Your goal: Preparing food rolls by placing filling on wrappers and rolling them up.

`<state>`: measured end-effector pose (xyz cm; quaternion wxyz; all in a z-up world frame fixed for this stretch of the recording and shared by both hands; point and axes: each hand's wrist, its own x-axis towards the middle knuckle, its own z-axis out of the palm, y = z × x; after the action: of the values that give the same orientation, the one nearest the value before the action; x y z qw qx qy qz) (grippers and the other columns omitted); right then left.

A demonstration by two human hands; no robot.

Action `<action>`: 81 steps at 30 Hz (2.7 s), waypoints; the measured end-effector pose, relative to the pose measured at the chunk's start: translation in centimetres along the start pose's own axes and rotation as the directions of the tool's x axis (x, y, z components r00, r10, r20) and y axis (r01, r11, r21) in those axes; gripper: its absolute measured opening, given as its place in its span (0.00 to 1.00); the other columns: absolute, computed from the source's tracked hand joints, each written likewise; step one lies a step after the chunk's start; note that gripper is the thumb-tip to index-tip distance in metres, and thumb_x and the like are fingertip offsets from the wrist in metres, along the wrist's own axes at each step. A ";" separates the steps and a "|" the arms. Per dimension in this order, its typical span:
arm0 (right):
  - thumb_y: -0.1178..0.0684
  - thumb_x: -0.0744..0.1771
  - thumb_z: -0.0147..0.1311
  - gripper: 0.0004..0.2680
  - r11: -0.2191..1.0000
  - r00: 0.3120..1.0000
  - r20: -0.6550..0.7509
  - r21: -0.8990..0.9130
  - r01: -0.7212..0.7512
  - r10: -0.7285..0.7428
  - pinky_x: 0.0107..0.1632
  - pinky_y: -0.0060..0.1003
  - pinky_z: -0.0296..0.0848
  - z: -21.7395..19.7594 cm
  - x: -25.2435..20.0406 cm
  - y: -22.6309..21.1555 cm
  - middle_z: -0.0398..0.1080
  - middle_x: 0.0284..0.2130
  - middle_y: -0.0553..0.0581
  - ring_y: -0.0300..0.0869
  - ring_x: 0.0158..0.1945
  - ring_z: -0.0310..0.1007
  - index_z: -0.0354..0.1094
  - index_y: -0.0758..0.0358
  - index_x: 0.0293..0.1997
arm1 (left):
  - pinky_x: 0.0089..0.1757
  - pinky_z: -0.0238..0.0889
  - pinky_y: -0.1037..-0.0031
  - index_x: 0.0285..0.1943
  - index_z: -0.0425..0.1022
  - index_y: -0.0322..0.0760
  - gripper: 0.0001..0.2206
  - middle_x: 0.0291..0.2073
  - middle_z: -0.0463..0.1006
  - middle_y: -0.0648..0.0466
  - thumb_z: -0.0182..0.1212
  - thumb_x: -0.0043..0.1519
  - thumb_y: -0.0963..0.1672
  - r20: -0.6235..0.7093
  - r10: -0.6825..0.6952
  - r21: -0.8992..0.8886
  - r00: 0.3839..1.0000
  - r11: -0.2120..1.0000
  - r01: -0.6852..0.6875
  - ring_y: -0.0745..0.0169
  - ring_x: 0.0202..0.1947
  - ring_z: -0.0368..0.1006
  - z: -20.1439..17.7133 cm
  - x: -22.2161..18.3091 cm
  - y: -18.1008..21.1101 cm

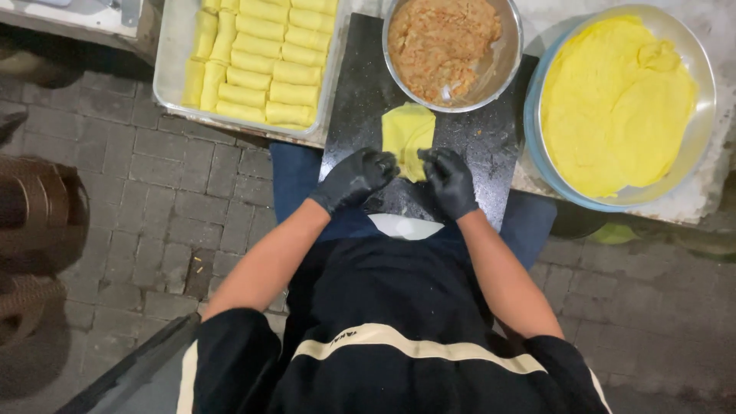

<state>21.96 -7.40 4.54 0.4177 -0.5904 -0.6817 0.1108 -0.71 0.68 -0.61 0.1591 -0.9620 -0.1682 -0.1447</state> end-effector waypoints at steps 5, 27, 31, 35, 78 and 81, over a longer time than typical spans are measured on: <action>0.51 0.67 0.60 0.08 0.998 0.995 0.086 -0.044 -0.039 0.043 0.56 0.43 0.70 0.4 2.8 1.2 0.76 0.43 0.60 0.51 0.52 0.74 0.74 0.60 0.48 | 0.58 0.55 0.63 0.50 0.65 0.41 0.12 0.52 0.71 0.50 0.39 0.73 0.50 0.005 0.204 0.182 0.979 0.963 -0.201 0.56 0.58 0.66 -0.5 1.1 -0.7; 0.41 0.62 0.65 0.18 0.906 0.922 0.224 -0.217 0.364 -0.316 0.59 0.48 0.61 0.5 1.5 0.9 0.74 0.50 0.52 0.47 0.57 0.70 0.71 0.51 0.54 | 0.50 0.64 0.56 0.55 0.71 0.40 0.22 0.53 0.74 0.46 0.57 0.62 0.56 -0.331 -0.002 -0.613 0.944 0.761 -0.213 0.47 0.52 0.71 3.3 0.0 -1.0; 0.44 0.62 0.65 0.15 0.935 0.938 0.140 -0.119 0.333 -0.316 0.53 0.48 0.69 1.4 1.9 1.2 0.75 0.44 0.53 0.49 0.49 0.73 0.73 0.53 0.50 | 0.45 0.68 0.58 0.48 0.75 0.38 0.12 0.43 0.78 0.45 0.48 0.69 0.48 -0.222 -0.163 -0.778 0.961 0.624 -0.074 0.45 0.42 0.75 -2.3 3.2 -2.5; 0.48 0.62 0.65 0.17 0.964 0.969 0.078 -0.113 0.242 -0.234 0.44 0.47 0.73 1.1 2.4 0.5 0.75 0.37 0.56 0.51 0.41 0.75 0.72 0.56 0.54 | 0.43 0.68 0.57 0.39 0.72 0.43 0.08 0.32 0.76 0.49 0.51 0.67 0.47 -0.272 0.040 -0.081 0.961 0.995 -0.065 0.50 0.31 0.73 -2.1 3.7 -3.1; 0.52 0.64 0.64 0.07 0.980 0.989 -0.105 -0.160 -0.121 0.105 0.51 0.46 0.73 1.6 3.4 4.4 0.73 0.38 0.56 0.52 0.47 0.72 0.73 0.57 0.43 | 0.46 0.68 0.68 0.54 0.77 0.63 0.16 0.46 0.80 0.61 0.66 0.58 0.55 -0.009 -0.492 -0.618 0.871 0.687 0.382 0.60 0.48 0.75 5.0 3.6 -1.8; 0.52 0.63 0.66 0.07 0.976 0.984 -0.125 -0.157 -0.149 0.130 0.50 0.45 0.74 2.1 3.4 5.0 0.73 0.37 0.55 0.51 0.45 0.73 0.73 0.56 0.41 | 0.44 0.66 0.65 0.55 0.75 0.62 0.20 0.49 0.77 0.59 0.69 0.55 0.55 -0.022 -0.385 -0.614 0.923 0.734 0.291 0.56 0.49 0.72 2.1 3.5 -2.0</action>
<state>24.18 -2.24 1.49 0.3967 -0.6748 -0.6205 0.0488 2.19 4.13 -0.82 -0.1706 -0.9019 -0.2737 -0.2875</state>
